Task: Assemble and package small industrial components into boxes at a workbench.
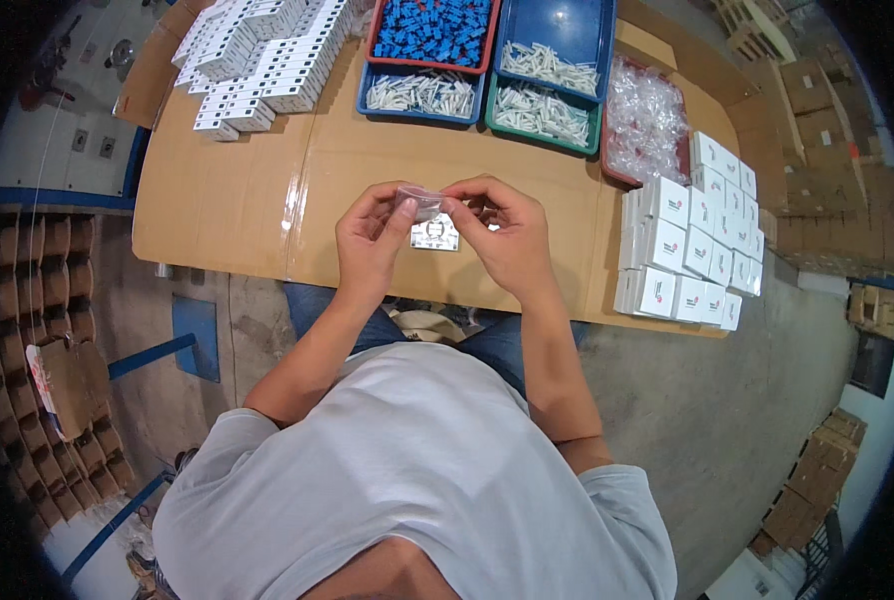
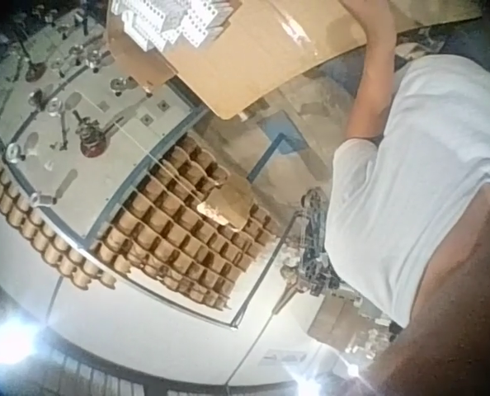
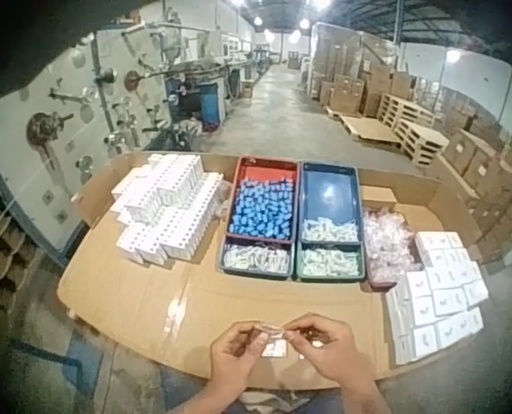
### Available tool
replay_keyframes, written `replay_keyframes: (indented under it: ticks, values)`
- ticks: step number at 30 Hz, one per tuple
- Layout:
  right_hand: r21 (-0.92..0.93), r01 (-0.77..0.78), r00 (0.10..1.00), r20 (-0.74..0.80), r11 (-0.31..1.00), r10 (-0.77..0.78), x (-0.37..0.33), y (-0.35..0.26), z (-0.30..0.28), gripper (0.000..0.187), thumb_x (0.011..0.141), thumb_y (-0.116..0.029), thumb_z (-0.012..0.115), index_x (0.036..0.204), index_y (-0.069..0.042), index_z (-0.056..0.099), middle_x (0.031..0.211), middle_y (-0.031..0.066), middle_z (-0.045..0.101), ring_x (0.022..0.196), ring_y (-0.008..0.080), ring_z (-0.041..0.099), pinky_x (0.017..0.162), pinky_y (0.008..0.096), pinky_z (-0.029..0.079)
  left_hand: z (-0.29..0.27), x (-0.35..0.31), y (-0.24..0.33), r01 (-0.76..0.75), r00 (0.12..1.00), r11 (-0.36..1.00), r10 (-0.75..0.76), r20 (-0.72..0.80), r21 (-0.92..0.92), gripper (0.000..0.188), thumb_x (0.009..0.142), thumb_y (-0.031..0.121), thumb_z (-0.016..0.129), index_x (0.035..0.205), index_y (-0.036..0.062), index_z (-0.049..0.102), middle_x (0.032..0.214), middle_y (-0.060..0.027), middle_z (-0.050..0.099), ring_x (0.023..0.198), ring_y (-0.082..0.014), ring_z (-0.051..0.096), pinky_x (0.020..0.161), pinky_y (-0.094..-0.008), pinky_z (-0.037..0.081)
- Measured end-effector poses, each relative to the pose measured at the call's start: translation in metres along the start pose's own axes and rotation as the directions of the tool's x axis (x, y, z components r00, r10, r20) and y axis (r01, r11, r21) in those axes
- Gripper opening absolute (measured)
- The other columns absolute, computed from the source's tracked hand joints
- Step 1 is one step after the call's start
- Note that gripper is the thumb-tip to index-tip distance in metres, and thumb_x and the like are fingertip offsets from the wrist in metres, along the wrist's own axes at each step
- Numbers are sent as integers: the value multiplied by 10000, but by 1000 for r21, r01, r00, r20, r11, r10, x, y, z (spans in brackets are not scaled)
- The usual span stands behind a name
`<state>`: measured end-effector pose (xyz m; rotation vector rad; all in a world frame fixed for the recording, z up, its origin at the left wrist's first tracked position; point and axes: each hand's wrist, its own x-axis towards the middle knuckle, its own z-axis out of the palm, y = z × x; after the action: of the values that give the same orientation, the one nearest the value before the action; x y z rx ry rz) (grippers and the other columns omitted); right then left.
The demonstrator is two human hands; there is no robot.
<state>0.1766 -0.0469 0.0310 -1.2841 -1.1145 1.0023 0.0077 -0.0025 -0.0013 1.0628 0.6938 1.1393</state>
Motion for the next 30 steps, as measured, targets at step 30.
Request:
replay_keyframes:
  ticks: [30]
  values:
    - [70,-82,993,-75,994,87,5,0,17,101,922,-24,726,1010,18,702,869,-3,660,769,37,581,635,190,482,-3,1,7,3,995,1000,-2,-97,7,199,1007,98,651,1133,-53,681,1027,-123,738,961,-168,709,903,-297,562]
